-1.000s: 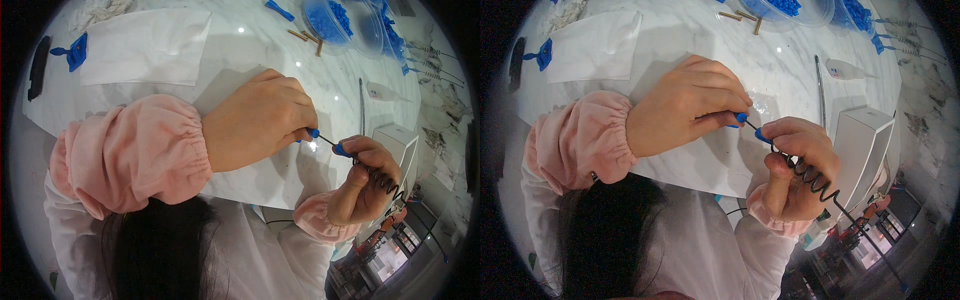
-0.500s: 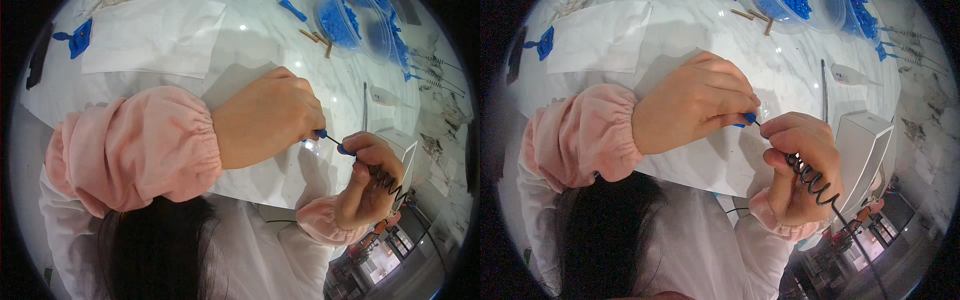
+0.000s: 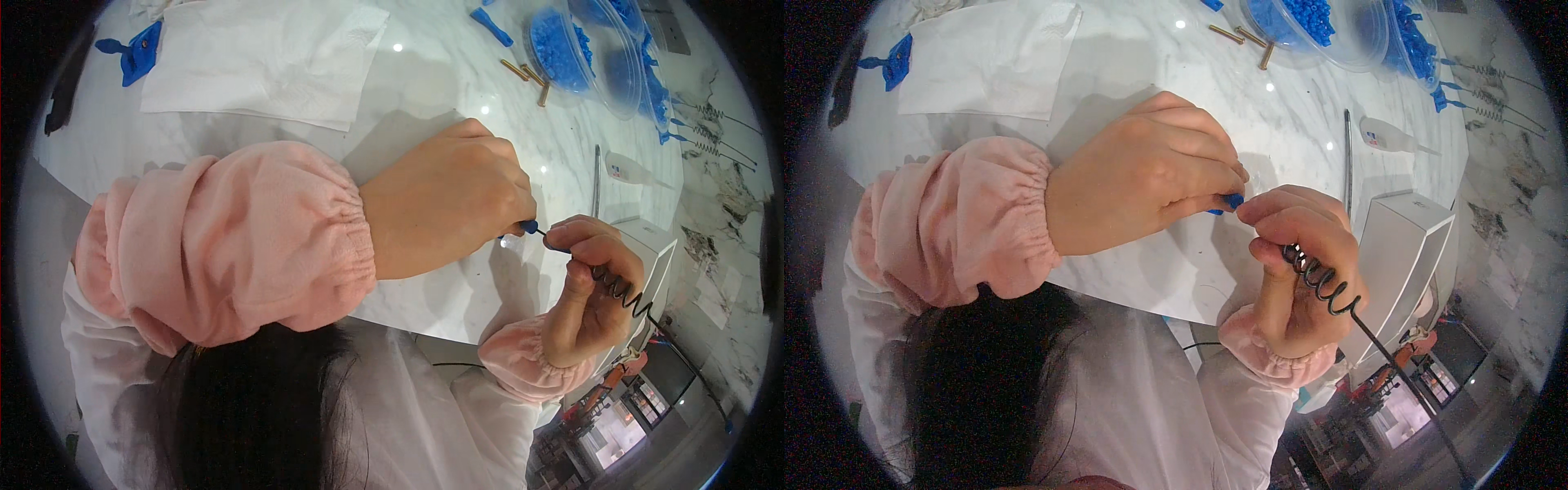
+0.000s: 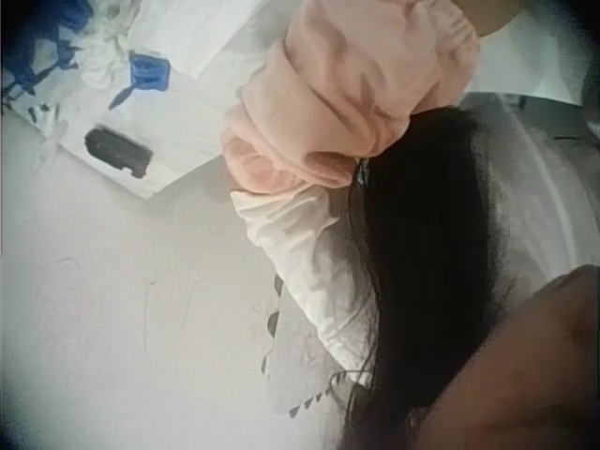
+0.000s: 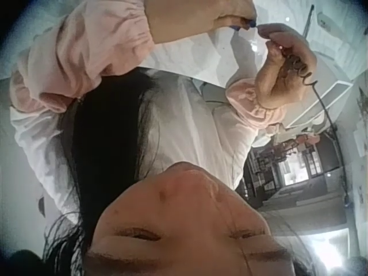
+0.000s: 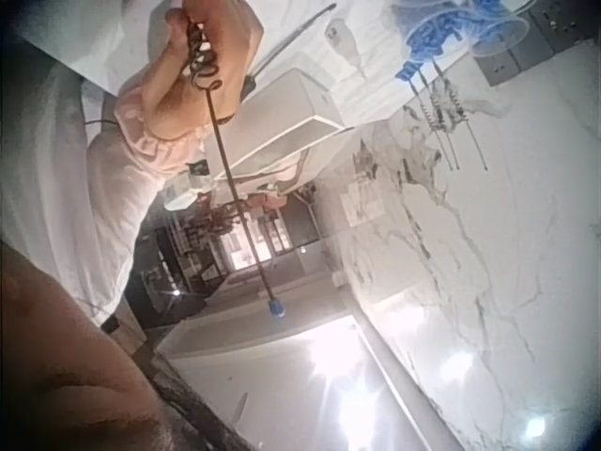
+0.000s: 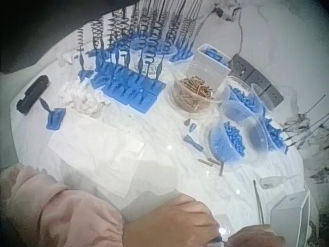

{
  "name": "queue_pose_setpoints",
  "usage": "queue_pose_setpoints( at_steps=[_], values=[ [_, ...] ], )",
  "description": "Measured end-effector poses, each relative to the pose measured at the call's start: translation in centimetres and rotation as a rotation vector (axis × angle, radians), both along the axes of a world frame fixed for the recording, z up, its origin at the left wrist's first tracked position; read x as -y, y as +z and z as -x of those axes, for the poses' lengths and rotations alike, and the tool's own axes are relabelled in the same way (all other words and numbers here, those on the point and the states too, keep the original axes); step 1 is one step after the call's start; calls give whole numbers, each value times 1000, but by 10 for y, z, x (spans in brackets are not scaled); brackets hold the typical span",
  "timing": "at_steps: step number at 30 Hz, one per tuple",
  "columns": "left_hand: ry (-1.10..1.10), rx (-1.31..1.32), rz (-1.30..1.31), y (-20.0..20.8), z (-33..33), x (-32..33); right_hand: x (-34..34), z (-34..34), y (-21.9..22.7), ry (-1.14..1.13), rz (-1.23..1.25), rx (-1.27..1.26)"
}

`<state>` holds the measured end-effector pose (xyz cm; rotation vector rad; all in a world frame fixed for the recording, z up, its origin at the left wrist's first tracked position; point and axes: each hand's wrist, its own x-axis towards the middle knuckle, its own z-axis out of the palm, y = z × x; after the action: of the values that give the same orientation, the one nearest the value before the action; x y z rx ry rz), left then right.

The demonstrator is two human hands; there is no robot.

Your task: The person assembles small electronic components, including a metal spring, a small metal shaft, and blue plastic housings, by hand and with a screwdriver.

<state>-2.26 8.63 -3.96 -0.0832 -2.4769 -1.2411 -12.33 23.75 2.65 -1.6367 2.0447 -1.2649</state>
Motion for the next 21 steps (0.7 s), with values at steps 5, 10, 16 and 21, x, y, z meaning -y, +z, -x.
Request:
queue_pose_setpoints(
  at_steps=[5, 10, 16, 21],
  values=[
    [9, -8, -2, -4, 1, -2, 1, -3, -8, -70, 98, 148],
    [7, -18, 6, -4, 1, -2, -3, 0, 13, -43, 161, -34],
    [30, -88, 20, -4, 4, -1, -10, 10, 29, -297, 178, -121],
    [64, -121, -31, -7, 1, -1, -25, 13, 11, -463, -203, 29]
  ],
)
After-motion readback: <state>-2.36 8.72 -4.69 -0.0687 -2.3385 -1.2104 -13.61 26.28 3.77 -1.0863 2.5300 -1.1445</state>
